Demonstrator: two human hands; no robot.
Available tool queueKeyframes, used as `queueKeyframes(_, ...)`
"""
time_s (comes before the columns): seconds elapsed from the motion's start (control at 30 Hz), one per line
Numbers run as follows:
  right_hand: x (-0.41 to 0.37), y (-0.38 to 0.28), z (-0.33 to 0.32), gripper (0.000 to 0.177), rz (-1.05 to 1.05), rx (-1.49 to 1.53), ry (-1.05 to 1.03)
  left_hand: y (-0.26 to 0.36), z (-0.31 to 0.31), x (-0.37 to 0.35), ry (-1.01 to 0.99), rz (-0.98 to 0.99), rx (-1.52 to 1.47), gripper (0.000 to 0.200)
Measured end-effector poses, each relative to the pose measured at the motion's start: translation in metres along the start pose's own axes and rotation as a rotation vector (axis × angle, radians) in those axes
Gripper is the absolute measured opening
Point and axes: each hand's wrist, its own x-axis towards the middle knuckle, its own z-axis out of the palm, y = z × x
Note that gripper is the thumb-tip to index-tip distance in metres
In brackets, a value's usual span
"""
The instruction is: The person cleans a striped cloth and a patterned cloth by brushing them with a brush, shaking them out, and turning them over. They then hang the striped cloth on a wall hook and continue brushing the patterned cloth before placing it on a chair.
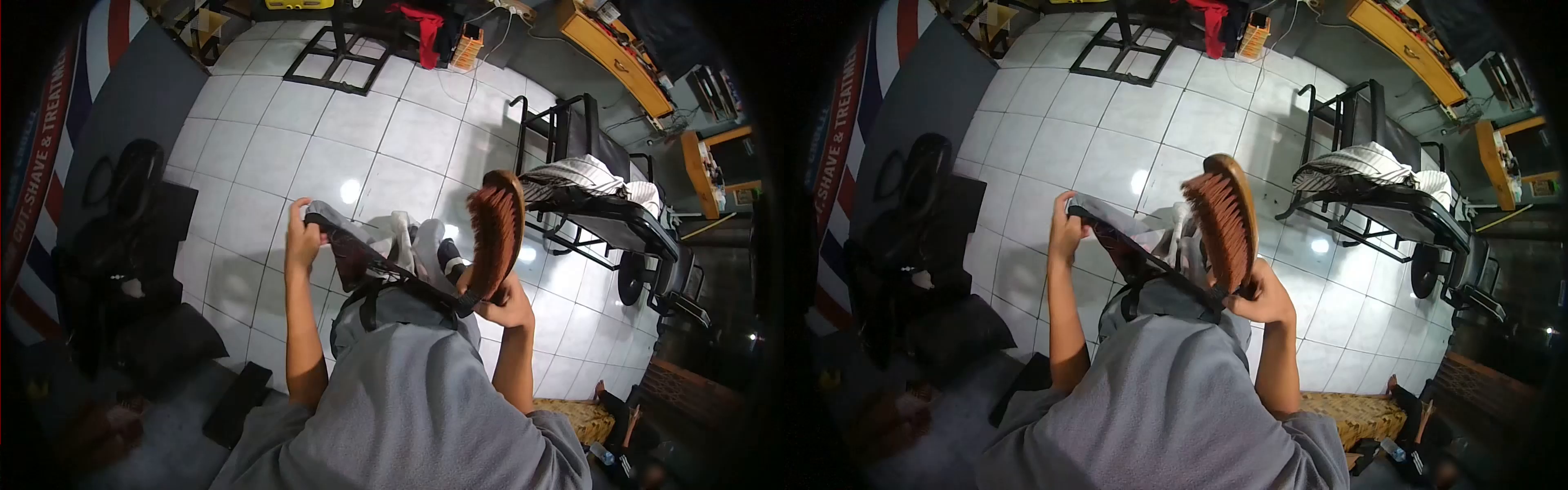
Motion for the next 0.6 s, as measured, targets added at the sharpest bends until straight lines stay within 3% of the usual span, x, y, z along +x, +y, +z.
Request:
queueKeyframes(0.03,-0.001,0.000,0.004,0.032,-0.030,-0.029,0.026,-0.010,0.004,0.003,-0.125,0.031,-0.303,0.053)
queueKeyframes(0.07,-0.006,0.006,0.000,0.033,0.019,-0.084,0.023,-0.020,0.008,0.006,-0.169,0.186,-0.311,0.048)
queueKeyframes(0.17,0.002,-0.008,0.009,0.029,-0.087,-0.244,0.093,-0.028,0.016,-0.005,-0.082,0.301,-0.024,0.044)
queueKeyframes(0.3,-0.001,0.010,0.004,0.021,0.021,-0.596,0.204,-0.031,0.047,-0.011,0.083,0.303,-0.211,0.043)
queueKeyframes(0.33,0.000,0.010,0.005,0.023,-0.011,-0.720,0.187,-0.029,0.039,-0.021,-0.071,0.100,-0.301,0.045)
queueKeyframes(0.43,0.001,0.005,0.016,0.023,0.026,-0.747,0.215,-0.031,0.047,-0.029,-0.348,-0.012,-0.681,0.047)
queueKeyframes(0.57,0.000,0.001,0.026,0.031,0.164,-0.730,0.181,-0.004,0.066,-0.047,-0.363,-0.321,-1.044,0.040)
queueKeyframes(0.6,0.000,0.002,0.026,0.032,0.133,-0.792,0.157,-0.015,0.071,-0.039,-0.309,-0.424,-0.969,0.045)
